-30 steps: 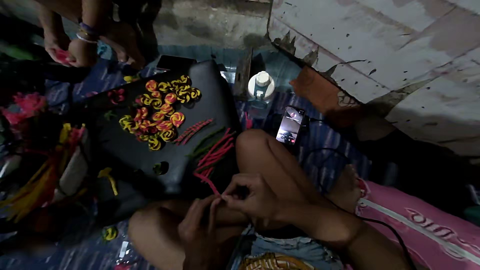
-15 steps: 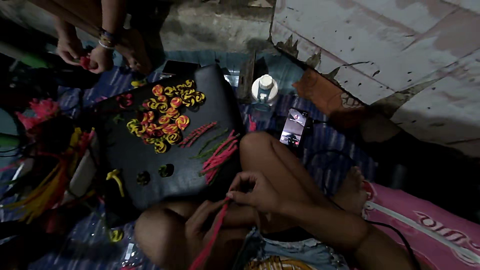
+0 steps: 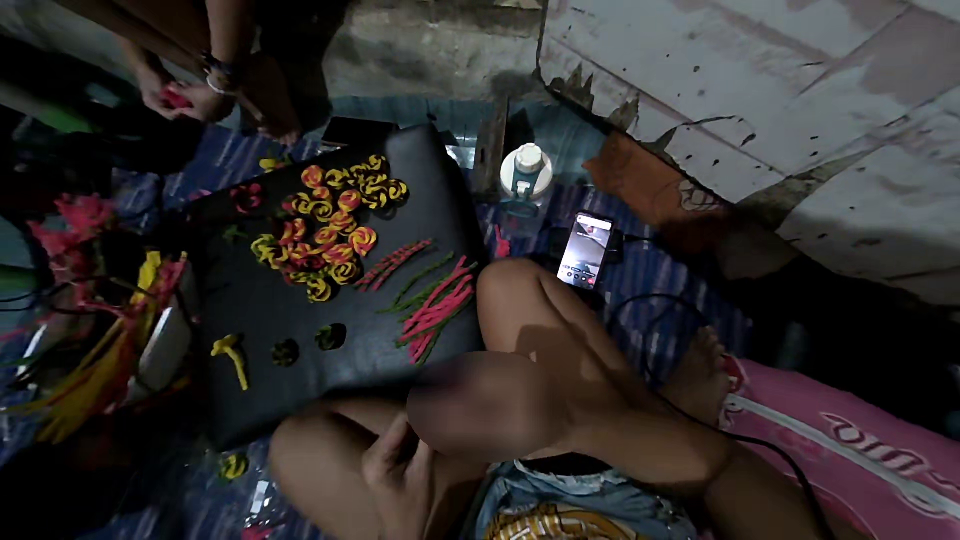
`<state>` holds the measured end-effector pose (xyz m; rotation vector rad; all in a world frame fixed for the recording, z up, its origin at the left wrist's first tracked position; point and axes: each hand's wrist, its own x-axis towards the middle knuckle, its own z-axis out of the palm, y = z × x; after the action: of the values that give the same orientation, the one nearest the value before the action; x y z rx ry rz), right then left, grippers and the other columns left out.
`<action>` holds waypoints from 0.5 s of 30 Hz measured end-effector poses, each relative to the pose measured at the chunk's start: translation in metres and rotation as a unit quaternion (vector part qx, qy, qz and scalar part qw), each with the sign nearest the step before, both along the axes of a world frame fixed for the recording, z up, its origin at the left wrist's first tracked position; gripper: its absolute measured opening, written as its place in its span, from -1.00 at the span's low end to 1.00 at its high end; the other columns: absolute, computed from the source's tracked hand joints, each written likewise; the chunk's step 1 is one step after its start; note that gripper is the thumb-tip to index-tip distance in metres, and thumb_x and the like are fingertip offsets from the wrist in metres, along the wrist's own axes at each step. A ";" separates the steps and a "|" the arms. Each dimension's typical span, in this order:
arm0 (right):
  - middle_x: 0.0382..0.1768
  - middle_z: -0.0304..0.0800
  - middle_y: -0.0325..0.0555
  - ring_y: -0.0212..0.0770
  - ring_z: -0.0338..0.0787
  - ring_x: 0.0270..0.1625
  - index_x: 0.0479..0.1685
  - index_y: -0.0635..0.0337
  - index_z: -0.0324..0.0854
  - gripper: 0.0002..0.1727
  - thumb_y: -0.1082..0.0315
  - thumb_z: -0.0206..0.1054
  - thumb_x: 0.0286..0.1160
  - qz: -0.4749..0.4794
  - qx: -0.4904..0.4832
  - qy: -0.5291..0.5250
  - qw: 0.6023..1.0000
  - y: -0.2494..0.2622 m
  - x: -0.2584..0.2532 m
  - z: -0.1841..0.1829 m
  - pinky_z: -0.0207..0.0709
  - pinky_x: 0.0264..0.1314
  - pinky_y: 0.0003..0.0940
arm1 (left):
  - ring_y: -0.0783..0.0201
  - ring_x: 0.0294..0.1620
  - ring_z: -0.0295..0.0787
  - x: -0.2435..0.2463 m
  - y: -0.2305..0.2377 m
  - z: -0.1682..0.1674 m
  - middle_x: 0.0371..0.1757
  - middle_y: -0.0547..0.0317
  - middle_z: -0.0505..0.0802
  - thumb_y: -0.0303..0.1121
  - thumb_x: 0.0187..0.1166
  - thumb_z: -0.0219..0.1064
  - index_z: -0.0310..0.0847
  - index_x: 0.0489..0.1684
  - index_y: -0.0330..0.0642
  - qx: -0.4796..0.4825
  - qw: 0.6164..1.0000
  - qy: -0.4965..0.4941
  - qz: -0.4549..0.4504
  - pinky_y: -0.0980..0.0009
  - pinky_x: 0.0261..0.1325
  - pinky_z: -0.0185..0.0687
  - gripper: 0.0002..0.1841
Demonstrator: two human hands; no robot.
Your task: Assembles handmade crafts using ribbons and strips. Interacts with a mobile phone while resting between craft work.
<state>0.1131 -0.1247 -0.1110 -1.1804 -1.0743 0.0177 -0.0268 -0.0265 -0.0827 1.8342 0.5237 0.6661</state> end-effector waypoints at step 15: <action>-0.46 0.75 -0.02 -0.51 0.67 -0.39 -0.40 0.45 0.67 -0.83 0.47 0.50 0.33 0.068 -0.011 0.178 0.982 -0.005 0.004 0.008 0.54 -0.29 -0.73 | 0.76 -0.27 0.63 -0.008 0.010 0.020 -0.22 0.33 0.78 -0.38 0.57 0.39 0.72 -0.06 -0.13 0.133 0.980 0.036 -0.141 0.87 -0.23 0.53 -0.88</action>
<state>0.1170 -0.1301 -0.1027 -1.0725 -0.8352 0.3367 -0.0352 -0.0165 -0.0630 2.1407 0.2195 0.4945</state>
